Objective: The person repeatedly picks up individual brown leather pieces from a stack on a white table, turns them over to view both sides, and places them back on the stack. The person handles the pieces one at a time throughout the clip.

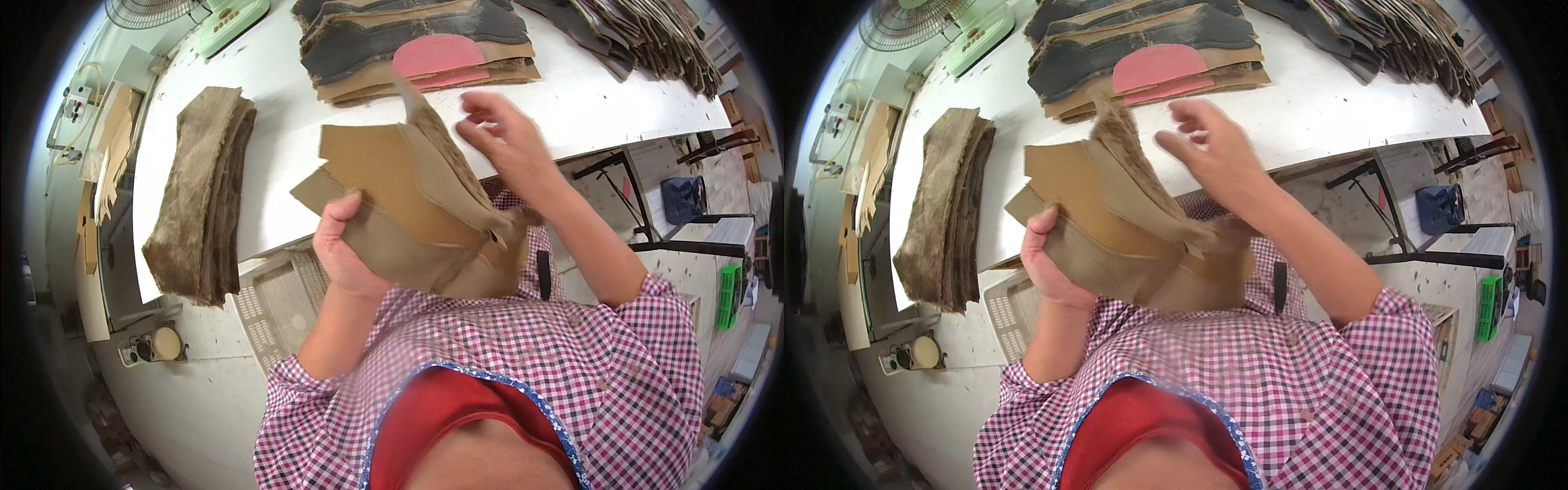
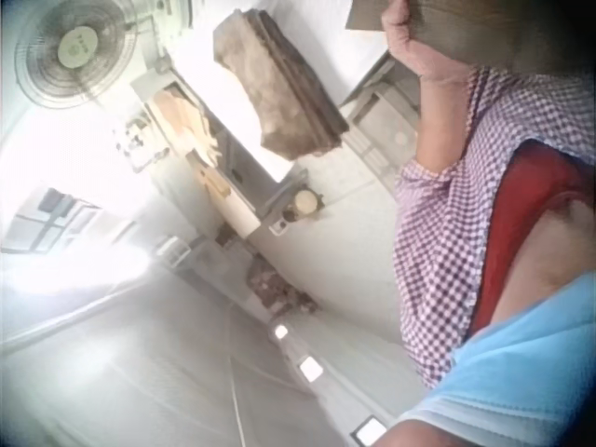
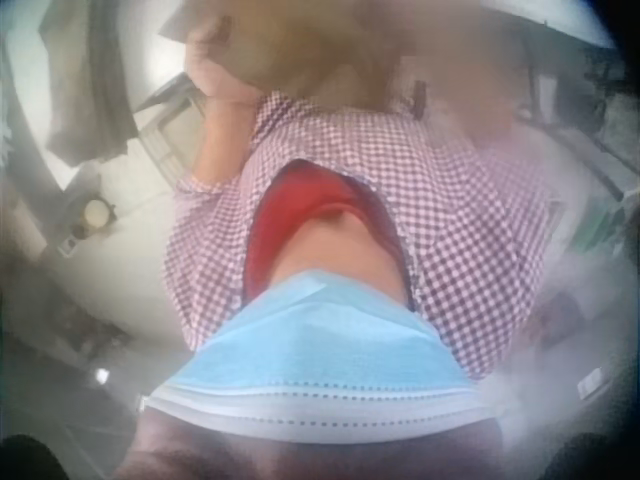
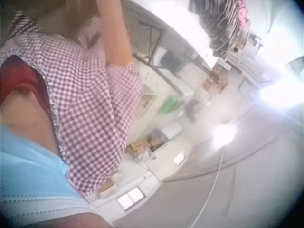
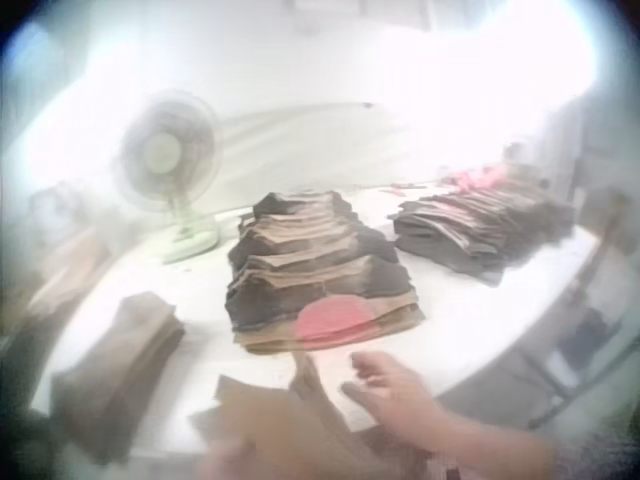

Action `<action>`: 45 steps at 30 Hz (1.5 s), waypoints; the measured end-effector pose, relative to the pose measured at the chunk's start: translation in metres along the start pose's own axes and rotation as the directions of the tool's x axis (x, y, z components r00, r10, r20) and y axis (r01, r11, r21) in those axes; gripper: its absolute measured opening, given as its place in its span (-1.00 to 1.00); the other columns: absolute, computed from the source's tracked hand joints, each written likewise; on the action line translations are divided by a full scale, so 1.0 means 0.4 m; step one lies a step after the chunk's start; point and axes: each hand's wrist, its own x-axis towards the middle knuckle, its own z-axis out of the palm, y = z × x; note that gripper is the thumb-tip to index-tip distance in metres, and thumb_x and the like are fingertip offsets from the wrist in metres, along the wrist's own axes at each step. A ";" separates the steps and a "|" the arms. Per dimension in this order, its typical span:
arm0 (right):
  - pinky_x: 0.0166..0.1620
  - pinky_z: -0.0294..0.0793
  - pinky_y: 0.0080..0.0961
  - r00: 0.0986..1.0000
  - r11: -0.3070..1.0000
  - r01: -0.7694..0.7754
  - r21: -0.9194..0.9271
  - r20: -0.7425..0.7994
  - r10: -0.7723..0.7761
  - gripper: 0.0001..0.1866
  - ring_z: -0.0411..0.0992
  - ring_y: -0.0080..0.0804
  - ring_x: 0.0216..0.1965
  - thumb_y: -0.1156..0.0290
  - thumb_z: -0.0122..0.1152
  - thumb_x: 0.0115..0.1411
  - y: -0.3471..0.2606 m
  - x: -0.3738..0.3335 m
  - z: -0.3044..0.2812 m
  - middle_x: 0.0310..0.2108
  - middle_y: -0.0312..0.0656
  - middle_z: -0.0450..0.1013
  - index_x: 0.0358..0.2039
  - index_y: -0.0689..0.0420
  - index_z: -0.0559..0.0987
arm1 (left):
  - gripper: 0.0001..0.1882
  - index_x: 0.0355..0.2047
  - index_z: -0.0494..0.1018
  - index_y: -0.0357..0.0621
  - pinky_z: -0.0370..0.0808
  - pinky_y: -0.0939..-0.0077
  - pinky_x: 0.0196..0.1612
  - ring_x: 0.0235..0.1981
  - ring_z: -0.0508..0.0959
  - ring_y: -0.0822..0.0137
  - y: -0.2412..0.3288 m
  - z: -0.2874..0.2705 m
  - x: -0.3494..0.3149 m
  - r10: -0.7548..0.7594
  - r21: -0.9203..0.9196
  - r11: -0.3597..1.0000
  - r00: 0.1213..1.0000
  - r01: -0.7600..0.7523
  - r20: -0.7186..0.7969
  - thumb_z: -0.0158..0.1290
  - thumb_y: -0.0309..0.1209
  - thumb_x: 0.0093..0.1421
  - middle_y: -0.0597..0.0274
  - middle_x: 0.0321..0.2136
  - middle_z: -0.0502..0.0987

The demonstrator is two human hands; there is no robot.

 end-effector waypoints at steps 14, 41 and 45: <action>-0.35 0.52 -0.51 0.942 0.948 0.292 -0.123 0.210 -0.263 -0.81 0.52 -0.35 -0.43 0.51 0.31 0.07 -0.133 -0.130 -0.027 -0.43 -0.12 0.48 -0.33 0.27 0.51 | -0.45 0.17 0.22 -0.26 0.28 0.04 0.19 0.11 0.39 0.01 0.009 0.010 -0.002 0.114 0.179 0.972 0.969 -0.155 0.219 -0.17 -0.32 0.17 -0.03 0.11 0.36; -0.35 0.40 -0.61 0.983 0.983 0.004 0.182 0.181 -0.038 -0.84 0.38 -0.59 -0.44 0.54 0.28 0.09 -0.151 -0.139 -0.026 -0.46 -0.24 0.44 -0.36 0.26 0.47 | -0.43 0.10 0.27 -0.34 0.28 0.21 0.18 0.07 0.40 0.10 -0.023 -0.036 -0.009 0.098 0.634 0.763 0.992 -0.129 0.084 -0.13 -0.27 0.10 0.00 0.04 0.41; -0.40 0.41 -0.59 0.978 0.982 0.178 0.064 0.099 -0.183 -0.85 0.39 -0.55 -0.48 0.56 0.29 0.07 -0.133 -0.136 -0.015 -0.50 -0.21 0.44 -0.38 0.27 0.48 | -0.44 0.09 0.27 -0.37 0.28 0.26 0.18 0.08 0.38 0.14 -0.018 -0.032 -0.004 0.066 0.637 0.764 0.995 -0.100 0.077 -0.13 -0.28 0.12 0.02 0.05 0.39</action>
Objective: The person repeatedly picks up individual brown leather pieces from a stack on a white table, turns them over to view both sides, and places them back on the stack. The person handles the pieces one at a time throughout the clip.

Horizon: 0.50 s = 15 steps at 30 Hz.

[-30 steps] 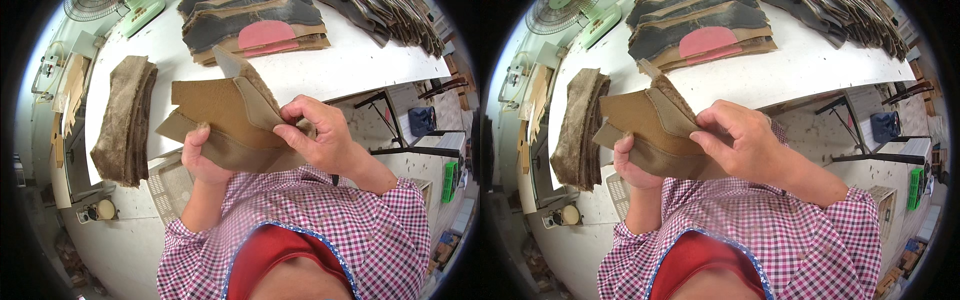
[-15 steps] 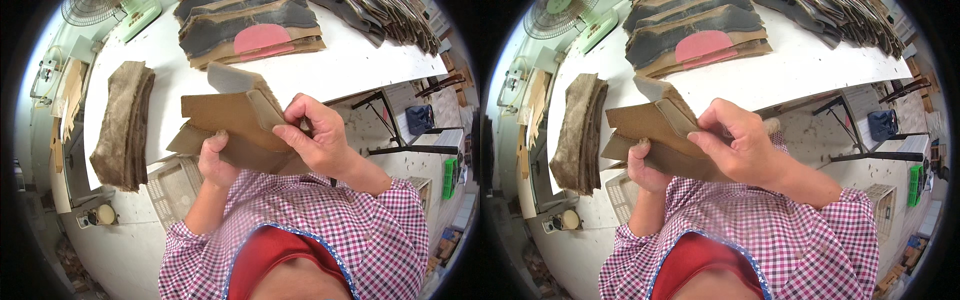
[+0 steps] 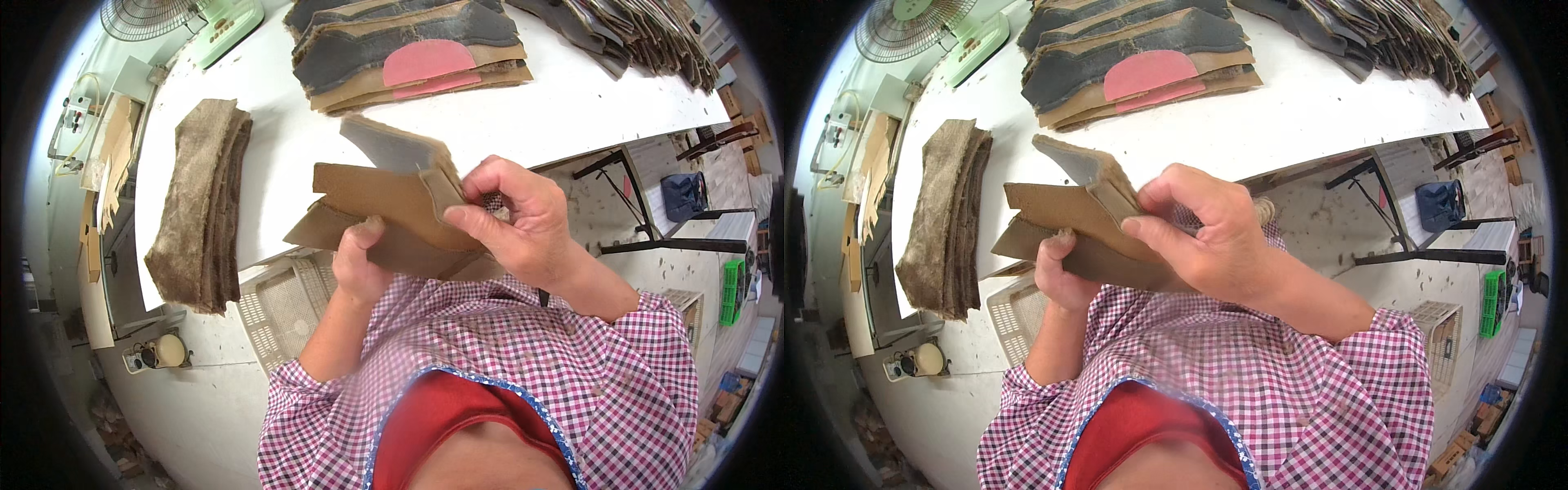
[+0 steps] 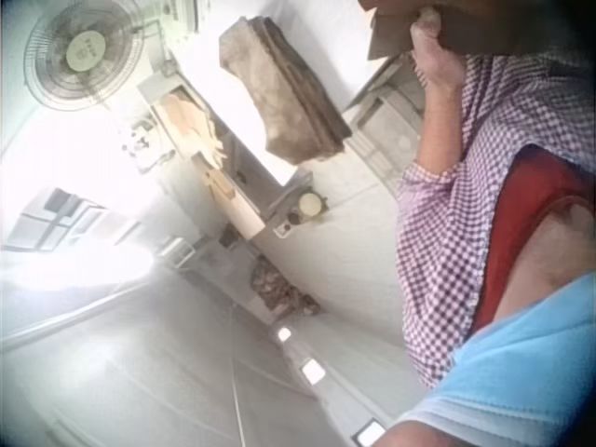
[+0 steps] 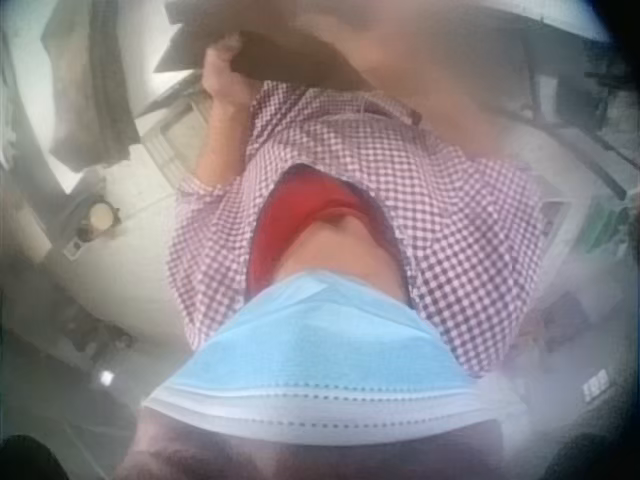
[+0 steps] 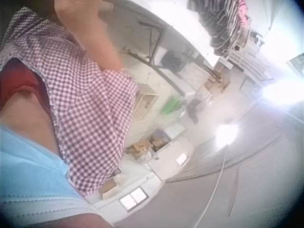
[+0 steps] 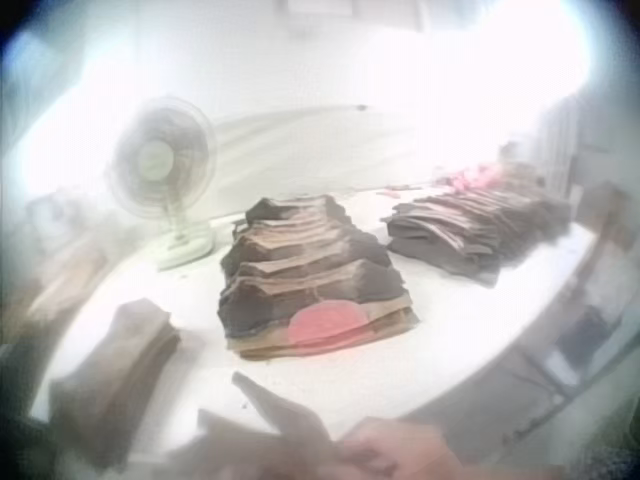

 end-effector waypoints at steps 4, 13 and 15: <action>-0.44 0.40 -0.59 0.999 0.996 0.033 -0.083 0.025 -0.031 -0.86 0.40 -0.52 -0.50 0.56 0.29 0.07 -0.029 0.021 -0.002 -0.51 -0.20 0.44 -0.39 0.27 0.49 | -0.44 0.09 0.28 -0.38 0.29 0.27 0.17 0.07 0.38 0.16 -0.008 -0.004 -0.005 -0.022 0.090 0.996 0.999 0.024 -0.025 -0.15 -0.29 0.11 0.03 0.05 0.39; -0.52 0.34 -0.56 0.984 0.975 0.180 -0.132 0.020 -0.179 -0.88 0.35 -0.51 -0.58 0.54 0.26 0.11 -0.011 0.030 -0.007 -0.58 -0.22 0.37 -0.44 0.25 0.47 | -0.44 0.08 0.29 -0.40 0.29 0.34 0.16 0.07 0.39 0.20 -0.011 0.009 -0.004 -0.052 0.170 0.984 0.999 0.049 0.011 -0.16 -0.30 0.11 0.02 0.05 0.39; -0.54 0.31 -0.56 0.985 0.973 0.170 -0.158 0.032 -0.167 -0.90 0.32 -0.52 -0.60 0.54 0.21 0.13 -0.015 0.038 -0.016 -0.60 -0.23 0.36 -0.47 0.25 0.46 | -0.42 0.10 0.26 -0.36 0.27 0.27 0.19 0.08 0.39 0.16 -0.002 0.029 0.000 -0.090 0.174 0.980 0.995 0.095 -0.035 -0.14 -0.33 0.06 0.00 0.04 0.39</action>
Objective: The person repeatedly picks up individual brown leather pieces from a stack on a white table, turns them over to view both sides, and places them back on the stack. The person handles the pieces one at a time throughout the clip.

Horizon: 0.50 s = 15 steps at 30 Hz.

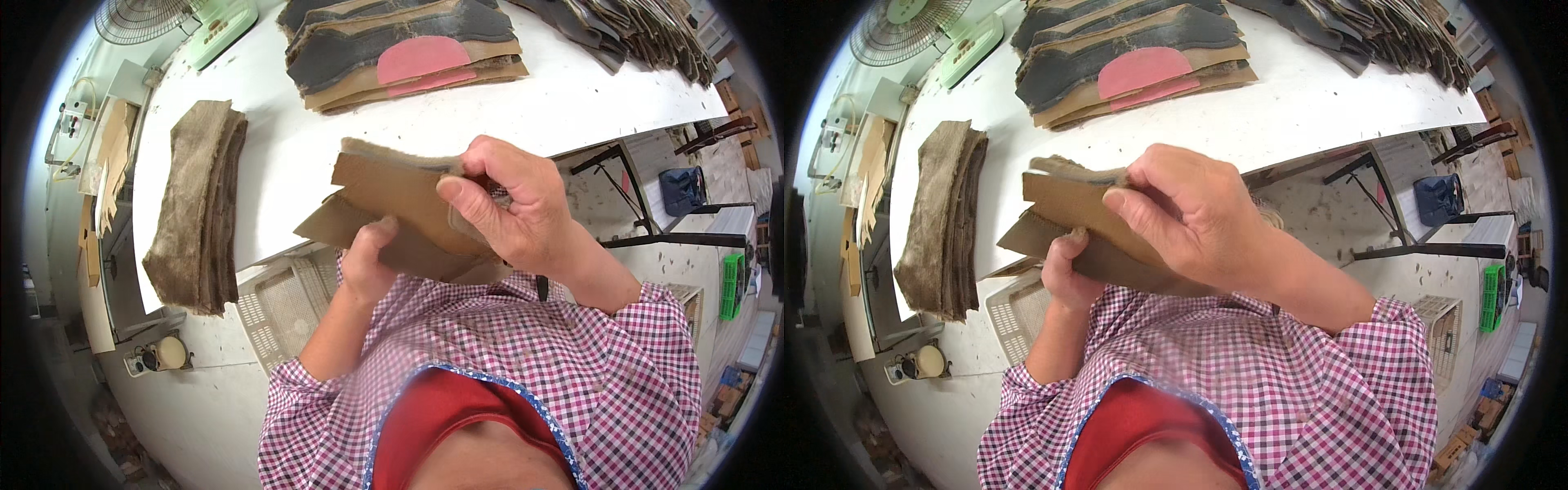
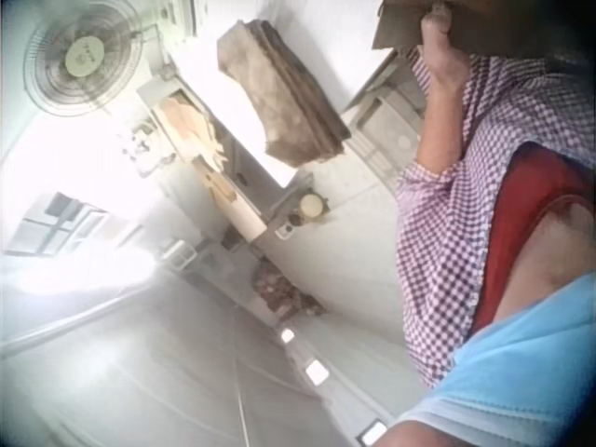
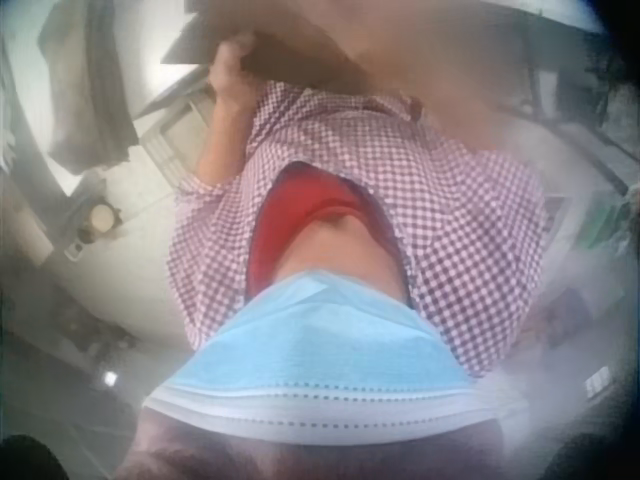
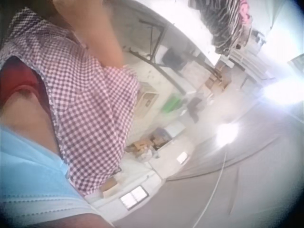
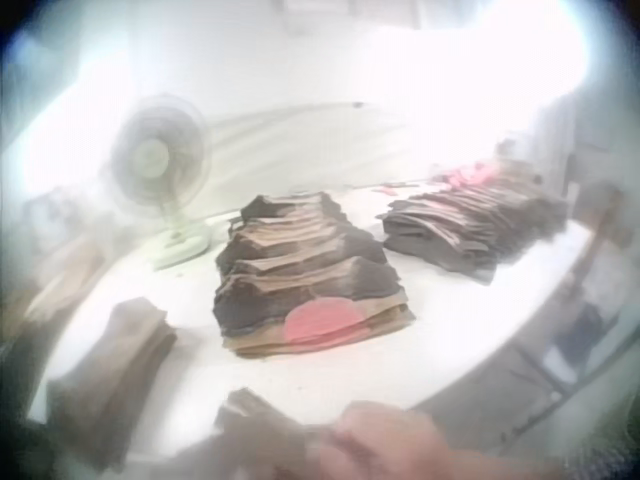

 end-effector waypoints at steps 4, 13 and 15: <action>-0.55 0.26 -0.59 0.994 0.987 -0.094 0.129 -0.050 0.101 -0.84 0.26 -0.62 -0.60 0.51 0.12 0.17 0.018 0.010 -0.002 -0.65 -0.28 0.31 -0.54 0.24 0.44 | -0.41 0.11 0.28 -0.31 0.26 0.18 0.20 0.10 0.38 0.14 -0.008 -0.006 0.006 0.035 -0.191 0.981 0.997 -0.021 0.073 -0.10 -0.33 0.04 0.04 0.06 0.39; -0.19 0.42 -0.58 0.772 0.489 -0.155 0.858 -0.204 0.603 -0.80 0.42 -0.58 -0.29 0.36 0.08 0.24 0.077 0.164 -0.009 -0.29 -0.29 0.50 -0.27 0.23 0.56 | -0.31 0.16 0.27 -0.27 0.34 0.30 0.11 0.06 0.41 0.21 -0.171 -0.075 -0.004 -0.238 0.001 0.968 0.922 0.250 0.304 0.20 -0.30 0.02 0.13 0.04 0.42; -0.08 0.42 -0.54 0.790 0.469 -0.194 0.862 -0.146 0.595 -0.74 0.44 -0.53 -0.18 0.30 0.03 0.29 0.124 0.166 -0.010 -0.17 -0.25 0.50 -0.15 0.21 0.53 | -0.33 0.15 0.28 -0.27 0.38 0.31 0.08 0.05 0.42 0.23 -0.163 -0.061 -0.012 -0.336 0.191 0.938 0.888 0.288 0.315 0.22 -0.30 0.05 0.13 0.04 0.42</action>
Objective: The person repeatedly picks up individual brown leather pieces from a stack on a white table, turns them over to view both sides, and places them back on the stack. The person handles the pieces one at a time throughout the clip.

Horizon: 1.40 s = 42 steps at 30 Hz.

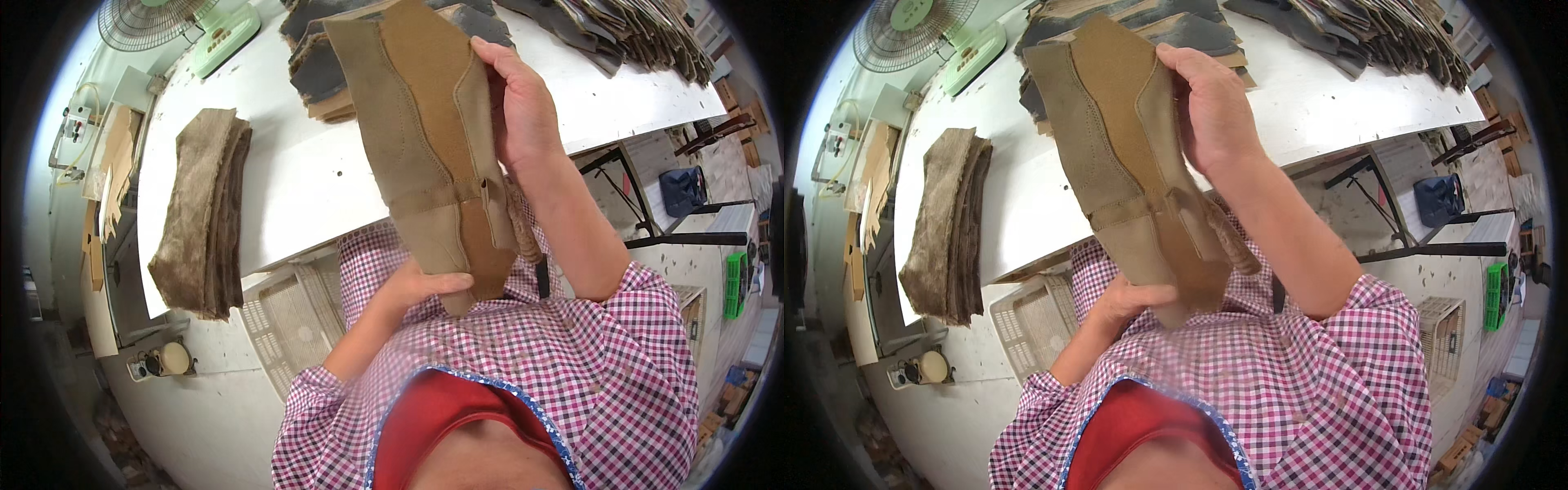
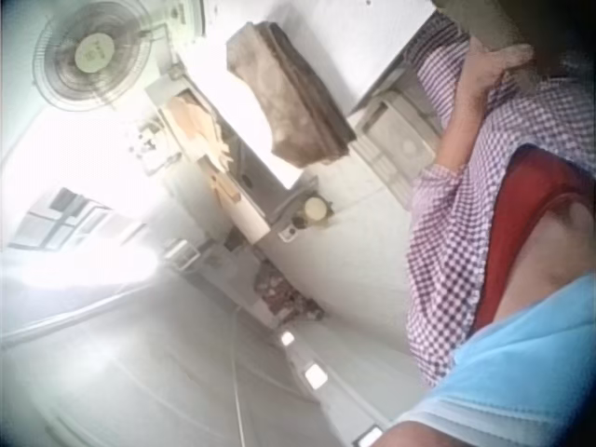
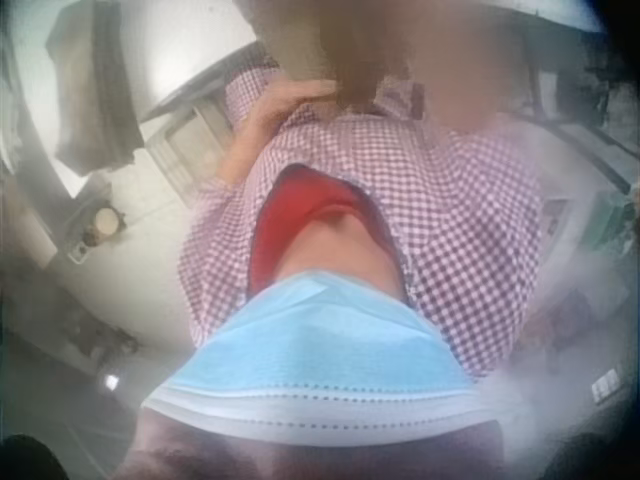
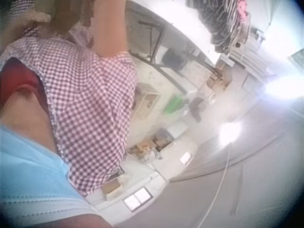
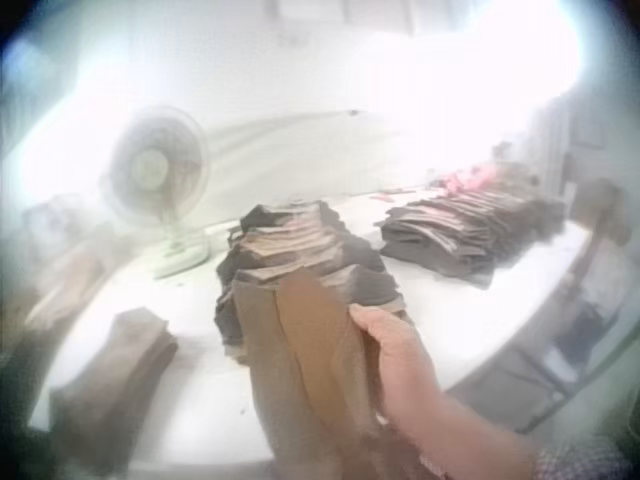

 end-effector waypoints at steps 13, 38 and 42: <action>0.05 0.45 -0.56 0.756 0.779 -0.625 -0.047 0.211 0.619 -0.55 0.45 -0.44 -0.03 0.24 0.01 0.34 0.100 -0.185 -0.181 0.03 -0.14 0.43 0.14 0.25 0.39 | -0.46 0.05 0.35 -0.35 0.44 0.35 -0.01 -0.06 0.50 0.21 0.183 0.071 -0.055 0.092 -0.169 0.973 0.930 -0.160 -0.356 0.13 -0.58 -0.01 0.06 -0.07 0.50; -0.22 0.44 -0.42 0.725 0.166 0.675 -0.719 0.602 -0.335 -0.79 0.44 -0.29 -0.31 0.44 0.30 0.09 -0.043 -0.176 -0.077 -0.34 -0.12 0.49 -0.27 0.24 0.55 | -0.40 0.08 0.25 -0.39 0.46 0.23 0.03 -0.03 0.49 0.08 0.217 0.058 -0.047 0.445 0.207 0.895 0.783 -0.394 -0.434 -0.09 -0.68 -0.07 -0.03 -0.04 0.44; -0.33 0.46 -0.41 0.719 0.149 0.686 -0.712 0.632 -0.289 -0.77 0.44 -0.21 -0.38 0.46 0.35 0.00 -0.018 -0.207 -0.044 -0.41 -0.11 0.47 -0.32 0.24 0.55 | -0.52 0.05 0.31 -0.35 0.49 0.32 -0.04 -0.07 0.51 0.19 0.221 0.067 -0.049 0.405 -0.081 0.880 0.828 -0.469 -0.388 -0.05 -0.67 0.05 0.06 -0.07 0.47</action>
